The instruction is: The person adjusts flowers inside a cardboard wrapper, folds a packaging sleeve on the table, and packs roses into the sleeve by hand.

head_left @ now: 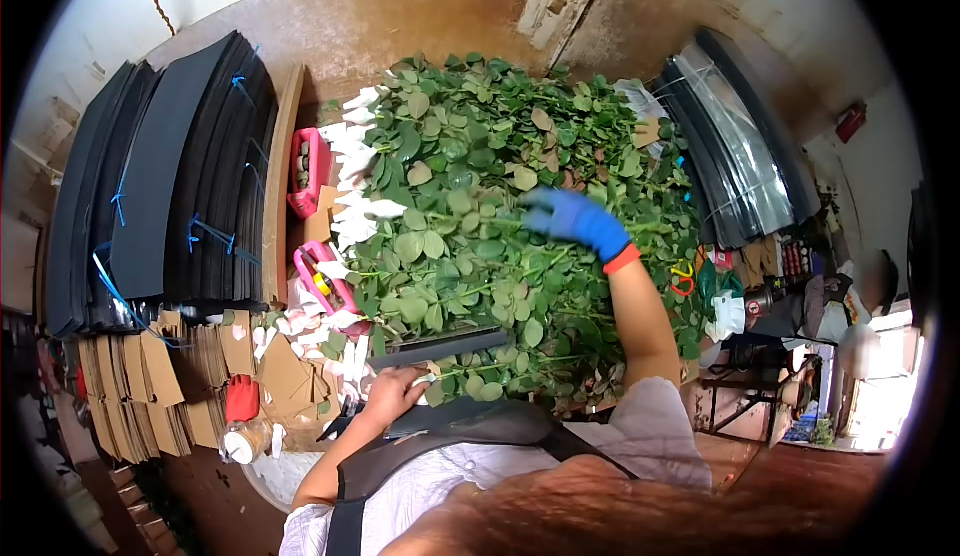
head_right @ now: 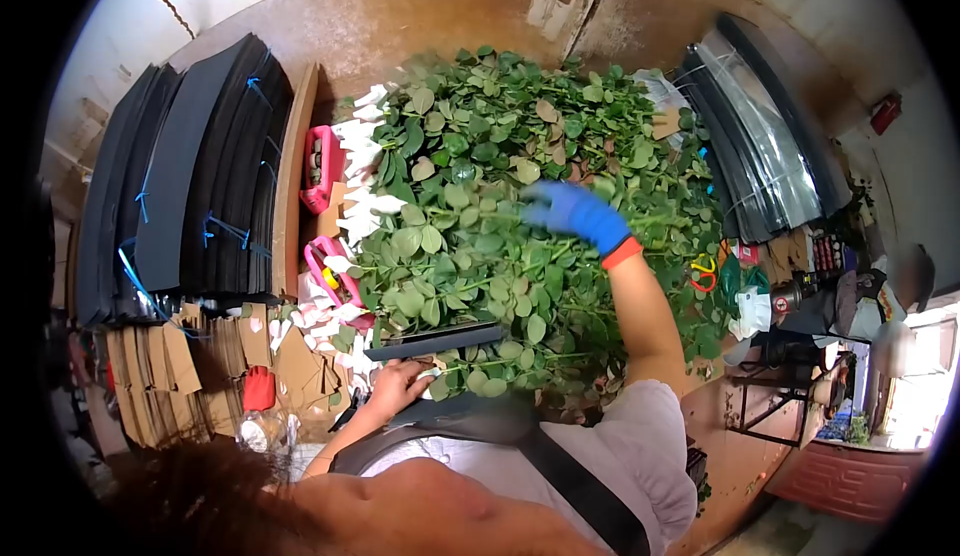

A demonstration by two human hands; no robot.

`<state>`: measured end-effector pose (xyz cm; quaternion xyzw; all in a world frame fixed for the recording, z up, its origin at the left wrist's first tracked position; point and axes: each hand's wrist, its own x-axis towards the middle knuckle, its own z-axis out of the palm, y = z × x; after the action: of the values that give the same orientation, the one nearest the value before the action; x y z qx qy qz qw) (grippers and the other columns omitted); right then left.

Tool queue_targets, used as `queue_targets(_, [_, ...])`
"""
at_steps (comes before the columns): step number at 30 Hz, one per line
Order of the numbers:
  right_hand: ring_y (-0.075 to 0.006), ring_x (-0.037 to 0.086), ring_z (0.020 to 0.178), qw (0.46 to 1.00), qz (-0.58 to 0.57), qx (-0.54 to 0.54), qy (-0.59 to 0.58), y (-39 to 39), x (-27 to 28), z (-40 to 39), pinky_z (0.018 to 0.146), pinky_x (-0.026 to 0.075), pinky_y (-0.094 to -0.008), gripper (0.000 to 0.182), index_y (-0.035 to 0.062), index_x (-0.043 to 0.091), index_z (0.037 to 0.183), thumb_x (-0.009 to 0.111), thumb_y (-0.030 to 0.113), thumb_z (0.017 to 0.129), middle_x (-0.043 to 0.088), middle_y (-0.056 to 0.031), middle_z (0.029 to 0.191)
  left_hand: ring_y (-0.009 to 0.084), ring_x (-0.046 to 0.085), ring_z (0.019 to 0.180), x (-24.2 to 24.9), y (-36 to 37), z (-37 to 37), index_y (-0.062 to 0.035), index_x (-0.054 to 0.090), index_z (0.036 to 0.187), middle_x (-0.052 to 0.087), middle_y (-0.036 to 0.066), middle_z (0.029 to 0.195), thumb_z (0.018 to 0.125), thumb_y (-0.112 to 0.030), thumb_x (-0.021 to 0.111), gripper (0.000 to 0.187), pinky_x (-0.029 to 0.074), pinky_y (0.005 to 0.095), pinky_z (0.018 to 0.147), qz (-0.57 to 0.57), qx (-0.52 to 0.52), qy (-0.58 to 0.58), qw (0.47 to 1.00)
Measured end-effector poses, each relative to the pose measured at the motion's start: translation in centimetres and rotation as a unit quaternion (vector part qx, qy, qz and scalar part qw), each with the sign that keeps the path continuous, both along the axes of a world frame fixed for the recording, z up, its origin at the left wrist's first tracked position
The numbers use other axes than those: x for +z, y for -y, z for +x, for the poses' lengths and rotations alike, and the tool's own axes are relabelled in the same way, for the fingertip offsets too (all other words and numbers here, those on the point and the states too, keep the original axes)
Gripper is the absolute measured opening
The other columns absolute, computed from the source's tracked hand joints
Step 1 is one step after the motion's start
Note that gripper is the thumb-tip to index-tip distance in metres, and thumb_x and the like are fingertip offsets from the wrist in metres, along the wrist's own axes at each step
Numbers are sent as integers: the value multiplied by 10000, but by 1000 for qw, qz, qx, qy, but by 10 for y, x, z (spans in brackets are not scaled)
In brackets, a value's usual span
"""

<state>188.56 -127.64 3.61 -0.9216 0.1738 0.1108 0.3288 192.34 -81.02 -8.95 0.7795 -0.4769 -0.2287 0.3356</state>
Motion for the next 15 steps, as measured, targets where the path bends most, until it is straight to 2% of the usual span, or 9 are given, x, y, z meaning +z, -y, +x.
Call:
queue_targets(1, [-228,689,1054,999,17,-35,29,11,15,15,937,528,-355,449,158,651,1279,663,401,902,707,-139,1189,322,644,739,2,0,0,-79,731,1000,735,87,999,847,-224,726,210,506,409,749,14,-1,-9,1000])
queue_targets(2, [-254,699,1010,984,2,-110,139,18,13,31,885,542,-364,435,114,676,1213,669,405,890,724,-113,1136,317,653,749,5,1,0,-78,732,1009,736,87,1008,850,-227,726,217,508,404,753,25,-3,-14,1000])
queue_targets(3, [-267,704,956,971,-106,-143,159,26,17,51,854,543,-353,404,108,675,1178,674,385,884,732,-105,1074,315,656,751,5,2,1,-78,732,1011,736,87,1011,852,-227,725,218,509,403,753,15,-1,-18,1000])
queue_targets(5, [-329,676,1033,928,-341,-94,115,45,3,83,920,526,-416,417,113,651,1235,670,350,892,713,-128,1106,311,662,756,4,2,0,-76,732,1016,737,88,1017,857,-228,724,220,510,401,752,-5,4,-26,1000])
queue_targets(8, [-336,665,1045,877,-469,-96,39,62,-60,111,917,509,-455,374,121,653,1199,656,326,887,694,-141,1139,308,680,795,1,1,1,-67,730,1021,737,93,1033,868,-231,719,225,528,399,768,0,2,-40,999])
queue_targets(11, [-339,645,1080,865,-489,-94,-52,66,-59,153,900,498,-459,287,122,667,1125,631,281,888,675,-157,1172,316,695,871,-9,-1,3,-65,725,1039,736,104,1036,870,-230,718,236,547,401,786,-40,5,-25,999])
queue_targets(12, [-335,623,1104,886,-445,-127,-25,68,-54,165,893,492,-452,284,114,667,1126,610,211,865,668,-162,1148,317,696,880,-10,-2,2,-65,724,1041,736,106,1034,871,-230,717,236,548,401,787,-35,6,-26,999])
queue_targets(13, [-338,619,1074,886,-449,-115,-6,61,-31,173,890,485,-447,293,115,662,1120,594,168,840,667,-156,1092,318,697,889,-10,-3,0,-66,724,1043,736,107,1032,871,-229,717,237,549,401,788,-30,3,-28,999])
queue_targets(15, [-344,629,985,793,-550,-90,247,42,8,174,866,479,-463,302,118,654,1106,596,131,809,667,-139,1008,318,698,883,-14,-3,-1,-70,724,1043,739,102,1024,870,-238,717,241,549,400,792,-23,11,-40,999])
